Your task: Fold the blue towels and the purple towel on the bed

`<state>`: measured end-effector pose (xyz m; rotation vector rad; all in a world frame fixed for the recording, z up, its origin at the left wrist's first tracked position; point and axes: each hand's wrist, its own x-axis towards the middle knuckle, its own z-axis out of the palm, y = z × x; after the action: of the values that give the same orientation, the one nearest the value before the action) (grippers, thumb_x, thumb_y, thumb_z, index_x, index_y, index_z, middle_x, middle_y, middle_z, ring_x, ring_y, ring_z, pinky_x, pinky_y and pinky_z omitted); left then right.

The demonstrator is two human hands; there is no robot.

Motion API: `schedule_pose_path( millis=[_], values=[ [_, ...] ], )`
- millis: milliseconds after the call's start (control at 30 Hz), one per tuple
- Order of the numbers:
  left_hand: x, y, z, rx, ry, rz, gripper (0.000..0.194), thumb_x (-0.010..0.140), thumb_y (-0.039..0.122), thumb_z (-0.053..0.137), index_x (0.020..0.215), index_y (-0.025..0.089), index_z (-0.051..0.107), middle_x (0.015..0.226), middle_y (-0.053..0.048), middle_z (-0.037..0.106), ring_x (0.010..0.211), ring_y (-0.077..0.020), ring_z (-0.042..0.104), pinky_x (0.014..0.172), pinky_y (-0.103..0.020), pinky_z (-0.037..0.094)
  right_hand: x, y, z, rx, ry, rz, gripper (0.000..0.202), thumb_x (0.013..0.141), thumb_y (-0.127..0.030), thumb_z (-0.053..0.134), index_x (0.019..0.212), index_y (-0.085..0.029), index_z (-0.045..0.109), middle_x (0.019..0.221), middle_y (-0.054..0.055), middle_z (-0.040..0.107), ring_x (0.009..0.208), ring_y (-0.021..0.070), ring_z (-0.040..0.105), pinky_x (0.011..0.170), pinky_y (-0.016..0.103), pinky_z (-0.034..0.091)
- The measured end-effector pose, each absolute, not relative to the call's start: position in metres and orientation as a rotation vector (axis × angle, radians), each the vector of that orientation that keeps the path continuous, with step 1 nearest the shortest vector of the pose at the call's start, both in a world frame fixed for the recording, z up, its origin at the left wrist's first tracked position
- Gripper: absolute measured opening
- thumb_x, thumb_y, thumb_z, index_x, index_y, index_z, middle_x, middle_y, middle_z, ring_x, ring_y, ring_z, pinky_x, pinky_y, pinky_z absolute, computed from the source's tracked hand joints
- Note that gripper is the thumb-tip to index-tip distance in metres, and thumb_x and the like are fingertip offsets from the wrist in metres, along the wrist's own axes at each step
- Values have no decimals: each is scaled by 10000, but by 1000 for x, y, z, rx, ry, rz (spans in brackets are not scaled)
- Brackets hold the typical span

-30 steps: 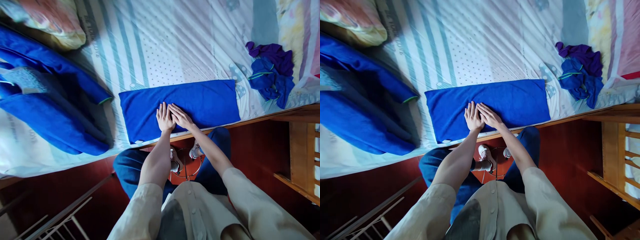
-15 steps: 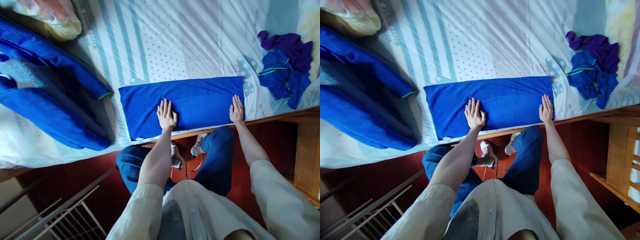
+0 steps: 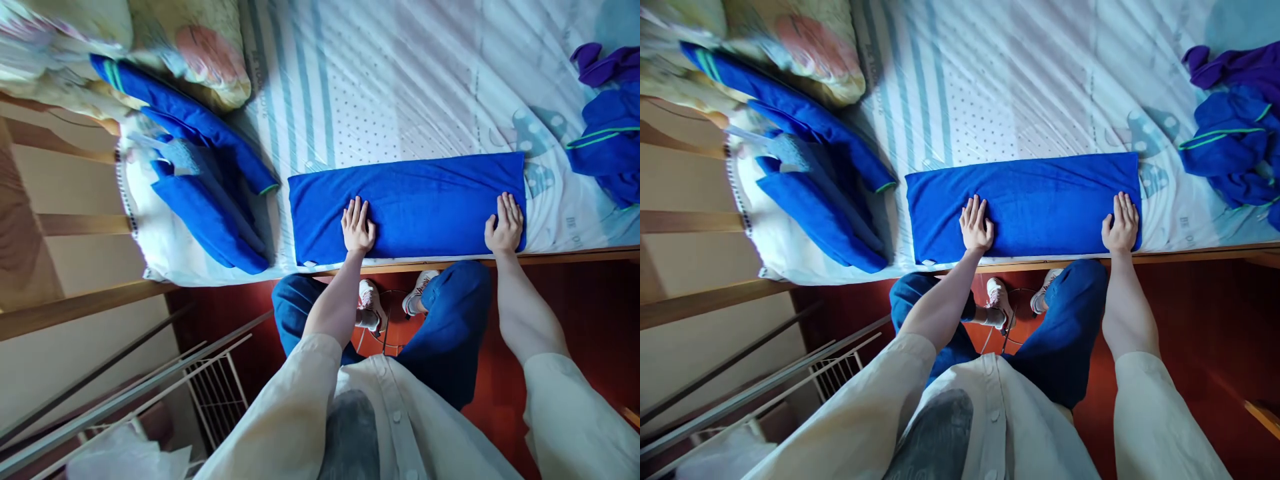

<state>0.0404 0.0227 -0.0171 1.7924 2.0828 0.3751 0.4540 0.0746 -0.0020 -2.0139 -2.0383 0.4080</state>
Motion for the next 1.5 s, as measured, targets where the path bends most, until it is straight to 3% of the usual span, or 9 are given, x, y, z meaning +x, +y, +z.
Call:
schedule_pose_path(
  millis=[300,467,600,733,833,1000,1333,1500],
  values=[
    [11,12,-19,1842,2141,260,657,1016,270,367,1665,168,358,1739,-99,297,1651,-226,169,1359,-484,139,454,76,-5,-2006,-1960,435,618,951,-282,416,1542,-178,563,1590,156,534,1567,333,395,1289,528,328],
    [-53,2,-6,1621,2398,247,639,1023,259,342,1643,112,385,1729,-130,322,1645,-232,203,1361,-458,146,452,79,-7,-2028,-1998,367,620,941,-261,411,1506,-70,577,1553,206,567,1532,329,451,1248,539,362],
    [-75,6,7,1372,2554,168,629,1054,278,273,1641,74,370,1740,-168,272,1645,-253,201,1352,-491,171,450,80,-5,-2009,-1984,384,617,937,-259,406,1491,-64,594,1549,205,572,1519,324,468,1230,510,377],
    [-24,11,3,1491,2511,126,652,1077,365,277,1662,82,321,1757,-177,202,1661,-278,87,1344,-572,98,450,78,-8,-1949,-1959,373,634,944,-284,366,1474,-32,607,1546,218,570,1510,324,478,1243,515,366],
    [35,15,-8,1754,2253,118,657,1070,388,325,1666,112,334,1771,-144,162,1663,-270,13,1348,-553,86,452,77,-12,-1918,-1943,371,632,939,-292,374,1475,-52,606,1531,211,587,1498,336,488,1231,554,383],
    [71,40,-13,1828,2183,178,645,1061,404,358,1663,171,371,1772,-102,181,1665,-282,9,1346,-580,64,453,77,-15,-1898,-1932,356,617,917,-277,427,1477,-86,603,1510,206,605,1488,354,496,1217,601,401],
    [-52,97,4,1525,2463,126,621,1068,365,369,1647,141,382,1768,-134,215,1661,-314,107,1333,-603,109,457,77,-19,-1866,-1967,325,610,933,-258,418,1502,-109,582,1522,206,594,1494,350,491,1217,593,394],
    [-65,106,14,1416,2468,180,640,1062,358,416,1603,16,400,1752,-235,183,1651,-375,102,1308,-660,84,459,75,-24,-1846,-1990,254,621,908,-232,468,1511,-119,562,1527,189,599,1479,338,511,1222,566,398]
  ],
)
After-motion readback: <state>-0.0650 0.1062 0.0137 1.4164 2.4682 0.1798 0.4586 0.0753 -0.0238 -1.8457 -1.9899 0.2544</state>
